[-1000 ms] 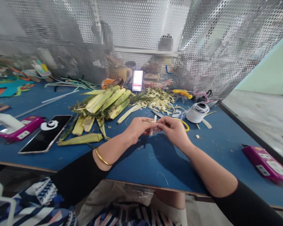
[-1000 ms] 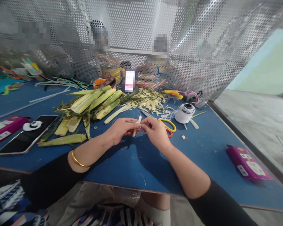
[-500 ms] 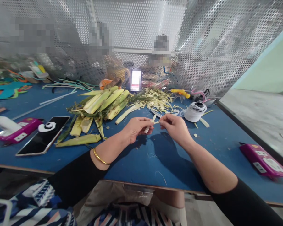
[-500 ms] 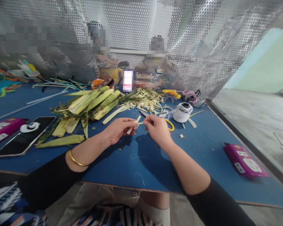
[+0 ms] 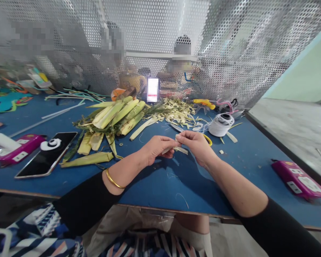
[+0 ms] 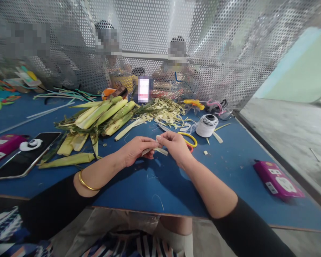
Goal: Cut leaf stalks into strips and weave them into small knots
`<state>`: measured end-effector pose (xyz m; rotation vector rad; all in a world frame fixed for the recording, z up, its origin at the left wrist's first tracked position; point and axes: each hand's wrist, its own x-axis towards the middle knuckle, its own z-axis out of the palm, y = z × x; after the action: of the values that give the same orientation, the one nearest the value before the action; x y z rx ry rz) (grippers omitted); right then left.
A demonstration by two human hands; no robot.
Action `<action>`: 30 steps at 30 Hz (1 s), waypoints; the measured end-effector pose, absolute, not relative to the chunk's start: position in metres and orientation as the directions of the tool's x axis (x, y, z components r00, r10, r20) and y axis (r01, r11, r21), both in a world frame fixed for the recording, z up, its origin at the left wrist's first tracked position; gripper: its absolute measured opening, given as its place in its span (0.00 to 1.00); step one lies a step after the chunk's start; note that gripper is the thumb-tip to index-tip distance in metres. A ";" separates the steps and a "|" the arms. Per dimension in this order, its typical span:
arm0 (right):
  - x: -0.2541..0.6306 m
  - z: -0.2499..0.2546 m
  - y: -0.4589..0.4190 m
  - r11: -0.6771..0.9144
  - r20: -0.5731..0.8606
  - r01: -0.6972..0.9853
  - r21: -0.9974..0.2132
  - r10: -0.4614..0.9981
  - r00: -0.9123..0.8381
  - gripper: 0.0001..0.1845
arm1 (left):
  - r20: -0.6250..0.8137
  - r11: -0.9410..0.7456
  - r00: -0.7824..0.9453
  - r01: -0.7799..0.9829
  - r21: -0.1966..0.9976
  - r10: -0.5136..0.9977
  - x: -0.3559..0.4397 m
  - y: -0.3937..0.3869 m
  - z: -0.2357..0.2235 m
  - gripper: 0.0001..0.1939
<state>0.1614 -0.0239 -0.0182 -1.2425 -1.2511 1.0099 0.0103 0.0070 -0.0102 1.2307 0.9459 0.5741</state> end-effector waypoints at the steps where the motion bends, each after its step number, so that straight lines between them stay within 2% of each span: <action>1: 0.161 -0.019 -0.024 0.109 0.122 0.116 -0.987 0.986 0.113 0.14 | -0.282 0.256 0.516 0.122 0.959 0.809 0.010 0.007 -0.010 0.10; 10: 0.159 -0.031 -0.019 0.152 0.210 0.191 -0.970 0.919 0.333 0.12 | -0.221 0.167 0.568 0.147 0.975 0.793 0.010 0.007 -0.008 0.04; 16: 0.158 -0.031 -0.020 0.154 0.225 0.218 -0.964 0.908 0.354 0.11 | -0.225 0.103 0.565 0.239 0.965 0.794 0.007 0.008 -0.006 0.06; 19: 0.160 -0.027 -0.020 0.136 0.187 0.168 -0.976 0.922 0.340 0.12 | -0.254 0.159 0.567 0.213 0.964 0.784 0.007 0.007 -0.005 0.06; 23: 0.164 -0.019 -0.020 0.115 0.128 0.061 -0.992 0.930 0.344 0.13 | -0.273 0.270 0.524 0.084 0.959 0.807 0.007 0.009 -0.008 0.13; 25: 0.165 -0.016 -0.020 0.136 0.145 0.052 -0.989 0.929 0.341 0.13 | -0.287 0.319 0.474 0.014 0.948 0.832 0.007 0.011 -0.011 0.12; 27: 0.167 -0.015 -0.020 0.170 0.192 0.092 -0.981 0.914 0.358 0.11 | -0.308 0.358 0.446 -0.029 0.933 0.840 0.008 0.013 -0.013 0.10; 30: 0.169 -0.013 -0.021 0.230 0.322 0.273 -0.934 0.873 0.367 0.10 | -0.280 0.320 0.450 -0.013 0.947 0.848 0.008 0.012 -0.012 0.06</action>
<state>0.1694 -0.0205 -0.0131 -1.3164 -1.1685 0.5789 0.0081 0.0119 -0.0117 1.1029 0.9435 0.6930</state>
